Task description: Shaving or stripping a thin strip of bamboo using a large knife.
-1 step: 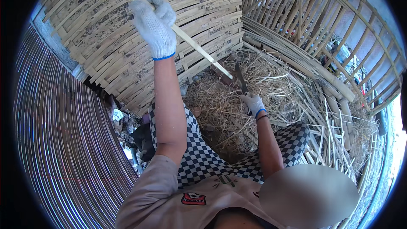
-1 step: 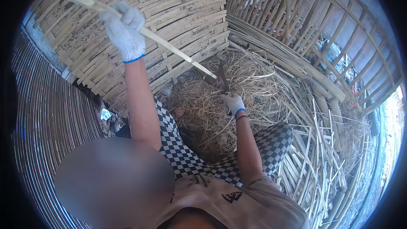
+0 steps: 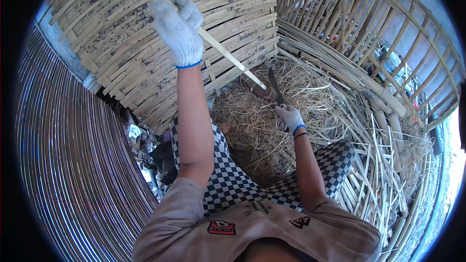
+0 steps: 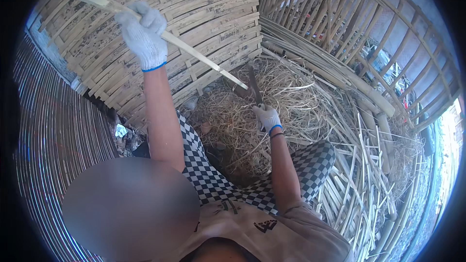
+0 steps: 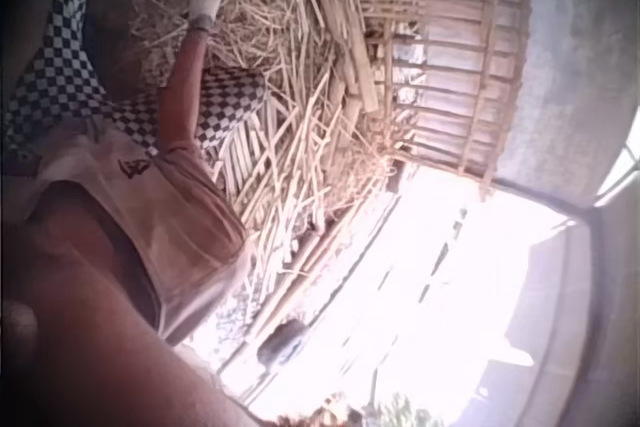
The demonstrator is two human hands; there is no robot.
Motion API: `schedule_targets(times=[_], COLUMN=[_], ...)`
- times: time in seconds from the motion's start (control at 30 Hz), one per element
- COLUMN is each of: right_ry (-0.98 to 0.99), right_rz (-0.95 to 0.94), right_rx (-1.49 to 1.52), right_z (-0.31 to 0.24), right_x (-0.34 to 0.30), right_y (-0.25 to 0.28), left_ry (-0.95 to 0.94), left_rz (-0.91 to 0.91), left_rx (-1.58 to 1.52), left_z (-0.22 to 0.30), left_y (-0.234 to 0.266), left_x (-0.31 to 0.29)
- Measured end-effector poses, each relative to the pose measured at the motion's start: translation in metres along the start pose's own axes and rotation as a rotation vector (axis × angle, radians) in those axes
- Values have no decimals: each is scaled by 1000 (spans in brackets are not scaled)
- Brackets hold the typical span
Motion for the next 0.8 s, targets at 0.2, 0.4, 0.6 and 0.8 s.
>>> schedule_targets(times=[0.2, 0.4, 0.6, 0.8], right_ry=[343, 458, 549, 563], right_rz=[42, -127, 19, 65], right_rx=[50, 29, -192, -259], right_z=[-91, -136, -170, -200], right_x=[-77, -123, -157, -178], right_y=[-13, -46, -57, -60], left_ry=[-4, 240, 325, 210], left_rz=[58, -299, -627, -483], left_rx=[-28, -210, -249, -403], left_z=[-11, -20, -32, -36], left_y=[-14, -36, -56, -59], left_x=[-2, -11, -27, -26])
Point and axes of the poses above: each hand's wrist, its own x-axis towards the middle knuckle, its own y-axis out of the back of the hand, z = x × y, the point moved 7 cm from there along x, towards the middle knuckle, and after that the axes turned 3 degrees about -z, right-handed, at the moved point
